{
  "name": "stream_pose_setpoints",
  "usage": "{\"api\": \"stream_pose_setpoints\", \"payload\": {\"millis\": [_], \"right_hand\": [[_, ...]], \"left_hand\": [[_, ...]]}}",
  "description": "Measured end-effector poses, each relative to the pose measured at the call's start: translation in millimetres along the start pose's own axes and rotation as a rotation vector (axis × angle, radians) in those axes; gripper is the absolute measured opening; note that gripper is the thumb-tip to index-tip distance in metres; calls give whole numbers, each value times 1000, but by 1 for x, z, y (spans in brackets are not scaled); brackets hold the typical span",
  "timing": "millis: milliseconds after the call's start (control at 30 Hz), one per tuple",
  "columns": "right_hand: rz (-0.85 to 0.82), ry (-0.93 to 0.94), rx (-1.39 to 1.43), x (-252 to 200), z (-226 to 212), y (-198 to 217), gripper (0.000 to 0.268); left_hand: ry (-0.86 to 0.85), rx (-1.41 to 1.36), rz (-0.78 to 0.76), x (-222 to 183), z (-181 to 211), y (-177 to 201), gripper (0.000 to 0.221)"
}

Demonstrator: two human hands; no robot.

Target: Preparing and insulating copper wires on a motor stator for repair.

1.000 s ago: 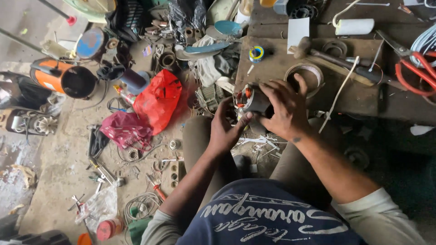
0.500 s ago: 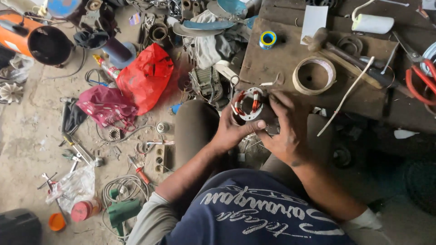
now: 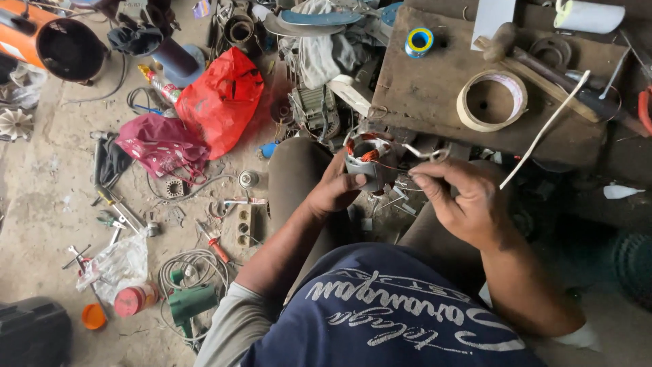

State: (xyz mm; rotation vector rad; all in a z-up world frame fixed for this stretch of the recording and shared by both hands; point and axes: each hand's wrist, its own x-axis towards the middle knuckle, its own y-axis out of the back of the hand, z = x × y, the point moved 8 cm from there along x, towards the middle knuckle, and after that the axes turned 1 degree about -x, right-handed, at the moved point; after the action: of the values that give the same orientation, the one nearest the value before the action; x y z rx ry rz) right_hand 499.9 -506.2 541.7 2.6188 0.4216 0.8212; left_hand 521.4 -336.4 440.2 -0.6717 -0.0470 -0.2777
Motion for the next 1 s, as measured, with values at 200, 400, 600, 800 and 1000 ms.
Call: {"api": "stream_pose_setpoints", "payload": {"millis": [200, 400, 600, 800, 1000], "right_hand": [[-15, 102, -215, 2, 2, 2, 10], [-179, 237, -426, 12, -13, -17, 21], [-398, 134, -302, 23, -18, -18, 29], [-419, -44, -227, 15, 10, -7, 18], [-482, 87, -666, 8, -18, 13, 43]], "left_hand": [[40, -185, 94, -17, -30, 14, 49], [152, -32, 100, -20, -37, 21, 40], [456, 289, 91, -35, -49, 37, 50], [570, 345, 96, -49, -61, 44, 50], [720, 54, 120, -61, -58, 17, 43]]}}
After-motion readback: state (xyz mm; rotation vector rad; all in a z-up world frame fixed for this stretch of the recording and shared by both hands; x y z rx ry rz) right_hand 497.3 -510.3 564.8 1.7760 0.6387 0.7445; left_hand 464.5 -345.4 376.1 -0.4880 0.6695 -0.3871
